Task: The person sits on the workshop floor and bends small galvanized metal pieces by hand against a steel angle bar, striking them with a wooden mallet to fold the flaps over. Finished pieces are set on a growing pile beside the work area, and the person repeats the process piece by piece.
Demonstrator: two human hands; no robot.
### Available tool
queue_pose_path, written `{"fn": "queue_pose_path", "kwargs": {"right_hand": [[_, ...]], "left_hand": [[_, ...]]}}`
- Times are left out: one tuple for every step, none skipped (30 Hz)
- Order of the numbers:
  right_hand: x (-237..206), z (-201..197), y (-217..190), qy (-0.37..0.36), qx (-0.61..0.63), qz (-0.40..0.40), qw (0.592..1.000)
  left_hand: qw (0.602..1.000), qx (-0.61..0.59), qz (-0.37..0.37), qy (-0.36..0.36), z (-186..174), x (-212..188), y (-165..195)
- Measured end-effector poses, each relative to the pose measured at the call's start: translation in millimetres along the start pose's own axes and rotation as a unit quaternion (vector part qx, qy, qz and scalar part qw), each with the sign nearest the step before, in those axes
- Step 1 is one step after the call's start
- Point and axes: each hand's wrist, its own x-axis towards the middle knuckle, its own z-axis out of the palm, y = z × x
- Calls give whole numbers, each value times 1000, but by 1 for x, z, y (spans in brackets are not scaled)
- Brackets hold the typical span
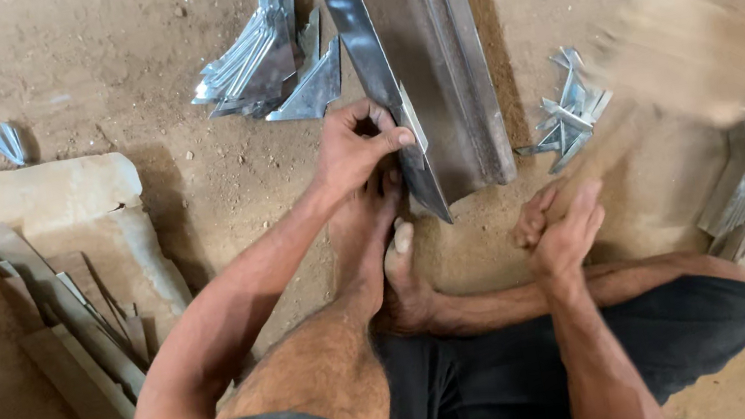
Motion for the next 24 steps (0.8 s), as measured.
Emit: {"fn": "queue_pose_path", "kwargs": {"right_hand": [[2, 2, 2, 4, 76, -12, 997], [2, 1, 1, -38, -90, -66, 993], [2, 1, -1, -77, -251, -122, 957], [0, -1, -4, -111, -403, -176, 891], [-5, -4, -8, -80, -383, -156, 907], [-5, -7, -14, -50, -362, -134, 921], [-3, -10, -21, -20, -341, -111, 933], [-5, -13, -26, -22, -333, -143, 932], [-15, -18, -31, -22, -323, -172, 930], [-25, -22, -36, -18, -313, -202, 928], [-29, -22, -40, -13, -299, -206, 932], [-31, -21, -45, -8, -286, -210, 935], [-36, -21, -50, -5, -275, -212, 938], [-37, -20, -55, -2, -273, -193, 942], [-33, -19, -64, 0, -270, -174, 947], [-34, -17, -73, 2, -266, -156, 951], [-36, -13, -81, 0, -252, -169, 953], [-38, -9, -89, -2, -238, -182, 954], [-40, -5, -96, -6, -224, -194, 955], [-44, -2, -99, -5, -218, -204, 954], [-51, 1, -100, -3, -214, -212, 954], [-56, 2, -100, 0, -209, -219, 953], [-52, 8, -96, 1, -284, -270, 920], [-45, 18, -89, 1, -356, -319, 878]], "left_hand": [[1000, 16, -11, 17, 4, -4, 0], [998, 45, 9, 44, 10, -11, 0], [994, 76, 34, 68, 17, -17, 1], [988, 106, 63, 90, 25, -24, 3], [980, 145, 88, 103, 35, -33, 6], [970, 183, 112, 116, 45, -42, 10], [957, 221, 135, 129, 52, -48, 15], [943, 247, 182, 128, 54, -52, 21], [927, 272, 226, 124, 55, -56, 28], [909, 295, 272, 115, 56, -58, 36], [891, 318, 302, 118, 56, -50, 43], [871, 340, 332, 121, 55, -35, 50], [852, 361, 358, 124, 55, -20, 55], [842, 422, 329, 66, 53, 6, 59], [824, 481, 299, 9, 52, 40, 66], [838, 508, 199, -20, 58, 78, 74], [831, 541, 113, -67, 61, 117, 88], [814, 570, 24, -111, 62, 141, 97], [811, 569, -31, -135, 63, 151, 101], [805, 565, -87, -159, 63, 161, 104], [796, 558, -146, -183, 63, 164, 104], [801, 552, -140, -185, 61, 162, 101], [805, 548, -131, -185, 57, 162, 102], [810, 544, -119, -185, 54, 164, 104]]}}
